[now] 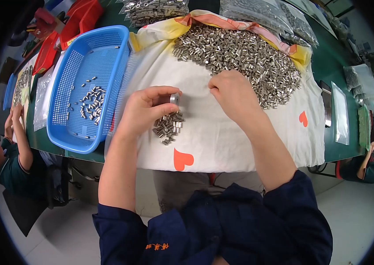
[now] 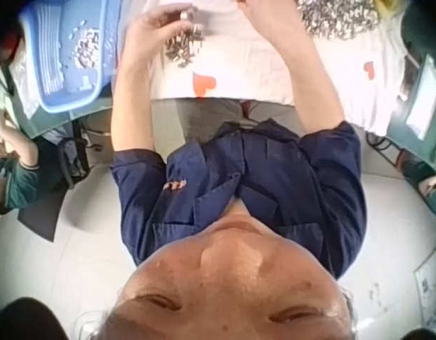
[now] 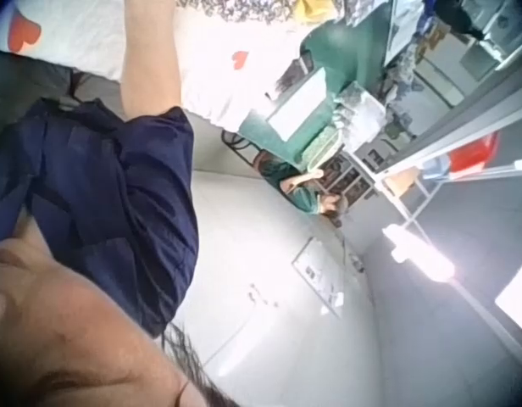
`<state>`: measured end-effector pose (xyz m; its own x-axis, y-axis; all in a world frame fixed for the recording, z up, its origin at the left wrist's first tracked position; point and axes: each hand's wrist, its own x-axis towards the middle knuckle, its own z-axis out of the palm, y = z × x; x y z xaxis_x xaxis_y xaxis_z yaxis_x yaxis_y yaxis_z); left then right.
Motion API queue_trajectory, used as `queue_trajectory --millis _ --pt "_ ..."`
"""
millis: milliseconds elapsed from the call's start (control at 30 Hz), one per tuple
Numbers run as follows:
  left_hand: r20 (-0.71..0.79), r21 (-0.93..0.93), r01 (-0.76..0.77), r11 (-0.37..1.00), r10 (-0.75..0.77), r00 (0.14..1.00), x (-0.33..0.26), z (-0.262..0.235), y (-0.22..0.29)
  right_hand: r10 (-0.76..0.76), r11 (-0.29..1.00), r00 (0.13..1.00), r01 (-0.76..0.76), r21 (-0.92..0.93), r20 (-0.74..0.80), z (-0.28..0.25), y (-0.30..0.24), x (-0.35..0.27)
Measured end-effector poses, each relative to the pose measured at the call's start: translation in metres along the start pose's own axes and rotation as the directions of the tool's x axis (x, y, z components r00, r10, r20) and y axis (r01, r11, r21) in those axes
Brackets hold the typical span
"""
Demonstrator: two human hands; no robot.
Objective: Assembling small metal pins or components into a circular metal housing at a workbench.
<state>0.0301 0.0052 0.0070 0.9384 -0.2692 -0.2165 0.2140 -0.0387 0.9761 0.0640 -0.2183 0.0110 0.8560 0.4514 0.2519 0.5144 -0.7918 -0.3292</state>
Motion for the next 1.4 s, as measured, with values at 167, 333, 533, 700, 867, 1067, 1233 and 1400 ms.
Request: queue_trajectory --millis 167,333,533,700,867,1067,1233,1400 --pt "0.009 -0.014 -0.012 1.000 0.012 1.000 0.000 -0.001 0.001 -0.029 0.999 0.999 0.030 0.022 -0.025 -0.003 0.005 0.001" --pt "0.002 -0.017 -0.011 1.000 0.011 1.000 0.001 -0.003 0.000 -0.010 1.000 1.000 0.010 -0.018 -0.013 0.002 0.001 0.005" --pt "0.001 -0.082 -0.082 0.993 0.082 0.997 0.000 -0.002 -0.002 0.076 0.954 0.997 -0.067 0.293 -0.018 0.000 -0.022 0.005" --pt "0.002 -0.093 -0.091 0.991 0.092 0.996 -0.001 -0.002 -0.003 0.146 0.629 0.977 -0.213 0.747 0.155 0.004 -0.045 0.002" --pt "0.004 -0.063 -0.103 0.993 0.104 0.995 -0.001 -0.002 -0.003 0.071 0.756 0.997 -0.059 0.652 0.009 0.014 -0.045 0.002" --pt "-0.086 0.087 -0.134 0.987 0.142 0.986 -0.002 0.003 -0.004 -0.018 0.886 0.982 0.102 0.452 -0.186 0.020 -0.051 0.003" --pt "-0.012 0.003 -0.093 0.996 0.093 0.996 0.001 0.004 0.000 0.117 0.689 0.991 -0.127 0.713 0.064 0.010 -0.043 0.003" --pt "-0.025 0.062 -0.106 0.992 0.108 0.994 0.000 0.001 -0.003 0.073 0.900 0.995 -0.039 0.434 -0.064 -0.001 -0.029 0.009"
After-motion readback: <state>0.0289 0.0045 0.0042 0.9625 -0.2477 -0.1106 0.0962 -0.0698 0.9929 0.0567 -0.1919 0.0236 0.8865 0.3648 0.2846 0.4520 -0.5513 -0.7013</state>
